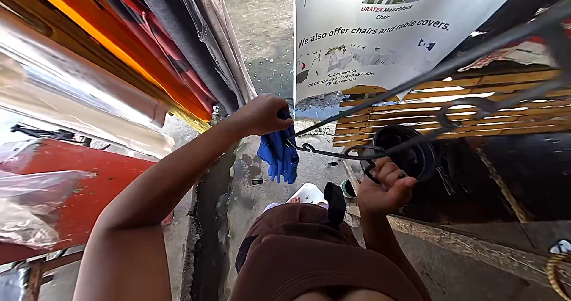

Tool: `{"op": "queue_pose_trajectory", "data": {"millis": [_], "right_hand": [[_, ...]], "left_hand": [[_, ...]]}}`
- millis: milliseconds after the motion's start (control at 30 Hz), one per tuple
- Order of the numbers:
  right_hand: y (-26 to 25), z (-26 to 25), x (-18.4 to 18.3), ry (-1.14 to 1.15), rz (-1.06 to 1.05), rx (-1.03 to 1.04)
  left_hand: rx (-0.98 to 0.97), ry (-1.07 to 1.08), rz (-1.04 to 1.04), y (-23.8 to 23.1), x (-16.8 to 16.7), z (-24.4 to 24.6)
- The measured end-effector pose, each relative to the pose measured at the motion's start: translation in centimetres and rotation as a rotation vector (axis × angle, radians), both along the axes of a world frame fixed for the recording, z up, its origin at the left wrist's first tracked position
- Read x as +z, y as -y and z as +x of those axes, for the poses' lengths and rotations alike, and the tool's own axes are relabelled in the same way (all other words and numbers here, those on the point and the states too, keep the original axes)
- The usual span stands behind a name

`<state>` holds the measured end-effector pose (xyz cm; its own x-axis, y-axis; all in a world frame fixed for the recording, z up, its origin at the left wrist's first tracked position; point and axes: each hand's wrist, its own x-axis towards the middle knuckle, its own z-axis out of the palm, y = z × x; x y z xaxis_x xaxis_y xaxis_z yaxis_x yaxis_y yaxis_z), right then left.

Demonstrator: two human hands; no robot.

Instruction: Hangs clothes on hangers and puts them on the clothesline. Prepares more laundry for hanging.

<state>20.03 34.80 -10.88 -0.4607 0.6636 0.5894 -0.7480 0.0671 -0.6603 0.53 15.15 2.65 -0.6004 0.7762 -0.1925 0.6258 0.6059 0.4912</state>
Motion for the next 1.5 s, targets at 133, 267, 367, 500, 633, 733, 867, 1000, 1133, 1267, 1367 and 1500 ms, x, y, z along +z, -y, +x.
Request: {"op": "queue_pose_trajectory", "data": {"millis": [133, 267, 367, 500, 633, 733, 867, 1000, 1133, 1267, 1367, 1500], "right_hand": [[-0.8, 2.2, 2.1, -0.075, -0.062, 0.007], [-1.7, 3.1, 2.7, -0.131, -0.054, 0.006], [-1.7, 2.5, 1.6, -0.115, 0.000, -0.002], [-1.8, 1.5, -1.3, 0.017, 0.203, -0.082], [-2.9, 0.0, -4.4, 0.175, 0.559, 0.021], [-4.4, -0.5, -5.4, 0.264, 0.718, 0.091], [-7.1, -0.2, -3.3, 0.459, 0.921, 0.059], [-8.4, 0.4, -2.6, 0.749, 1.155, 0.111], [-8.3, 1.2, -1.8, 0.775, 1.330, 0.214], [-6.8, 0.7, 1.3, 0.757, 1.413, 0.304], [-5.9, -0.4, 4.7, 0.707, 1.293, 0.252], [-5.5, -1.2, 8.9, 0.667, 1.174, 0.121]], "left_hand": [[-0.012, 0.005, 0.016, 0.4, 0.3, -0.2], [-0.043, 0.085, 0.072, -0.1, 0.2, -0.1], [-0.081, 0.131, 0.062, -1.0, 0.7, 0.6], [-0.147, 0.184, 0.109, -1.8, 1.2, 1.3], [-0.215, 0.168, 0.198, -1.3, 2.2, 1.2], [-0.257, 0.176, 0.205, -0.1, 3.5, 0.7], [-0.206, 0.016, 0.115, 1.6, 3.9, 0.4], [-0.070, -0.088, 0.180, 3.0, 3.5, 0.7], [0.035, -0.187, 0.339, 3.5, 2.9, 0.9], [-0.147, -0.224, 0.287, 1.8, 1.7, 1.2], [-0.326, -0.306, 0.272, 0.0, 0.6, 2.0], [-0.365, -0.368, 0.327, -0.4, 0.5, 2.2]]}}
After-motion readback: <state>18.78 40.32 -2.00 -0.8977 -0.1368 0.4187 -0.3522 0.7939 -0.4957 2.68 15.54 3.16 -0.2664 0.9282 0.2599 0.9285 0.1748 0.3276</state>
